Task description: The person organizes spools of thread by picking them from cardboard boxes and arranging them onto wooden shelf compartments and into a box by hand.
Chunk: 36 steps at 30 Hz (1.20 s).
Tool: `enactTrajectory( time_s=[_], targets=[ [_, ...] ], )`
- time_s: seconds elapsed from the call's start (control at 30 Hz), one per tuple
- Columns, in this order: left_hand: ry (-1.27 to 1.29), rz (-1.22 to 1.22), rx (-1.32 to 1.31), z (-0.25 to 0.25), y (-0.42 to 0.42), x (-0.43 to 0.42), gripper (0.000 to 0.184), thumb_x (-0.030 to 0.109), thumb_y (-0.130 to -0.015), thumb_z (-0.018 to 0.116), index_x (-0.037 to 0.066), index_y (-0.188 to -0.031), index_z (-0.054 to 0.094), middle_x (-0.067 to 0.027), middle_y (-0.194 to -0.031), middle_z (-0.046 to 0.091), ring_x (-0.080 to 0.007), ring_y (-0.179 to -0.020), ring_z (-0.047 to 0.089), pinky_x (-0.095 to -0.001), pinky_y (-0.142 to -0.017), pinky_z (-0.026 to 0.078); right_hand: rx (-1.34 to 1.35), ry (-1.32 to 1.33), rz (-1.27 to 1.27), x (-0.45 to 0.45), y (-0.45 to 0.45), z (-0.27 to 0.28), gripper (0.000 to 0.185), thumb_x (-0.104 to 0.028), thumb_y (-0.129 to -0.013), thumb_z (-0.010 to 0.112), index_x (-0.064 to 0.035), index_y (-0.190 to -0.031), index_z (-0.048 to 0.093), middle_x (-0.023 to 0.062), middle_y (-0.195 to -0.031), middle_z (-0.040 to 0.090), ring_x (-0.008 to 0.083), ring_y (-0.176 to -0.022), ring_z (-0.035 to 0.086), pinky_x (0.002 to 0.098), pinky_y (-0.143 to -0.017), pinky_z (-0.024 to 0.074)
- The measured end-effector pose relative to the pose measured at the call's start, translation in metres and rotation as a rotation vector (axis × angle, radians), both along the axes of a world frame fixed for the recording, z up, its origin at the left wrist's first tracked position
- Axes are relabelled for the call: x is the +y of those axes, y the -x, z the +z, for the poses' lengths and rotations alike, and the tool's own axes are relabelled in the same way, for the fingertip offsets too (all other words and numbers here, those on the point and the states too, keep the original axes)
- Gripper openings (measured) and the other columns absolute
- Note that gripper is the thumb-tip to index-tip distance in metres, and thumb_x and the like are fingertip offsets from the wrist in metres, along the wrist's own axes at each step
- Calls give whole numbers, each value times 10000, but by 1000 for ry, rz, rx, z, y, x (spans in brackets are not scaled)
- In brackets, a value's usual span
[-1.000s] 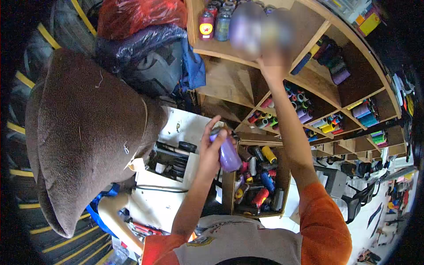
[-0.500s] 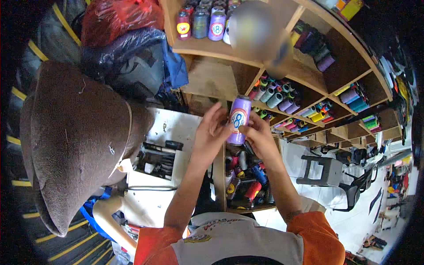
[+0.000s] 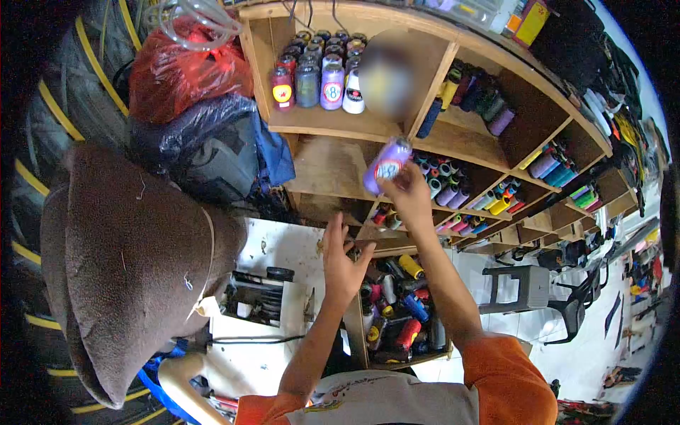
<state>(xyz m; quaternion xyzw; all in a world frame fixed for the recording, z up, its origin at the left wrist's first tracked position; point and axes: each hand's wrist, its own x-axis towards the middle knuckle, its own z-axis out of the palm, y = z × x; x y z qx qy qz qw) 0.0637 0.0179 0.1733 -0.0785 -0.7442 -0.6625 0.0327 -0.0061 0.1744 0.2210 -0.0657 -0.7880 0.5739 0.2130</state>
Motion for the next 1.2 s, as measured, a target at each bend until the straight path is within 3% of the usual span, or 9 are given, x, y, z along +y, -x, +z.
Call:
enactTrajectory(
  time_s=[0.17,0.37,0.63,0.87,0.97,1.03,1.1,1.17,1.2],
  targets=[
    [17,1,64,-13,-14,-7,777,20,-773,683,4,-1404,229,-203,-1410,280,-341,-1234,435,-377,-942,445,293,-463,-304,28,130,2,443,-133,-718,746,32,-1075,542,142,-926,636,225,-854,626,337,-740,490],
    [12,-37,-55,-22,-26,-14,804,56,-768,678,16,-1417,206,-223,-1427,269,-376,-1225,444,-373,-929,463,323,-437,-420,37,202,-9,449,-114,-699,733,29,-1080,544,200,-956,629,348,-901,612,395,-805,480],
    [49,-22,-82,-32,-23,-22,776,-17,-758,650,19,-1411,232,-188,-1437,276,-318,-1199,477,-369,-958,440,227,-463,-348,33,198,1,551,-162,-709,737,26,-1175,511,247,-1110,573,375,-1054,549,419,-873,456],
    [-6,-64,-135,-37,-33,-15,735,-4,-785,644,14,-1406,250,-189,-1438,293,-296,-1215,469,-335,-955,446,464,-616,-228,36,125,10,568,-234,-751,706,8,-1216,488,256,-1005,616,402,-937,598,430,-815,492],
    [75,-117,-117,-55,-39,-12,664,3,-796,641,12,-1376,319,-196,-1387,372,-274,-1151,528,-333,-920,468,-51,-530,209,61,37,-2,218,-127,-781,605,-3,-958,634,155,-870,666,255,-746,675,350,-641,538],
    [134,-152,-185,-64,-46,-10,640,11,-800,642,9,-1364,340,-197,-1351,415,-271,-1112,558,-335,-892,483,-580,-50,586,93,-20,-47,219,-161,-759,608,4,-895,655,116,-847,668,190,-723,679,317,-601,537],
    [154,-211,-172,-67,-54,-4,621,32,-807,642,17,-1355,352,-193,-1305,452,-266,-1064,589,-332,-841,503,-873,-574,660,136,-60,-154,348,-235,-726,641,-8,-990,649,148,-873,672,232,-754,677,330,-647,546],
    [187,-263,-180,-81,-59,0,607,39,-812,640,26,-1351,361,-193,-1292,460,-258,-1059,593,-329,-828,508,-594,-1059,305,158,-118,-254,416,-308,-721,658,-28,-1027,638,184,-930,666,273,-799,672,354,-712,548],
    [216,-287,-200,-82,-62,3,589,44,-818,635,42,-1345,373,-185,-1296,461,-249,-1052,598,-328,-828,506,-763,-982,240,154,-130,-253,409,-312,-727,660,-30,-1022,634,192,-950,659,290,-821,666,369,-731,544]
  ],
)
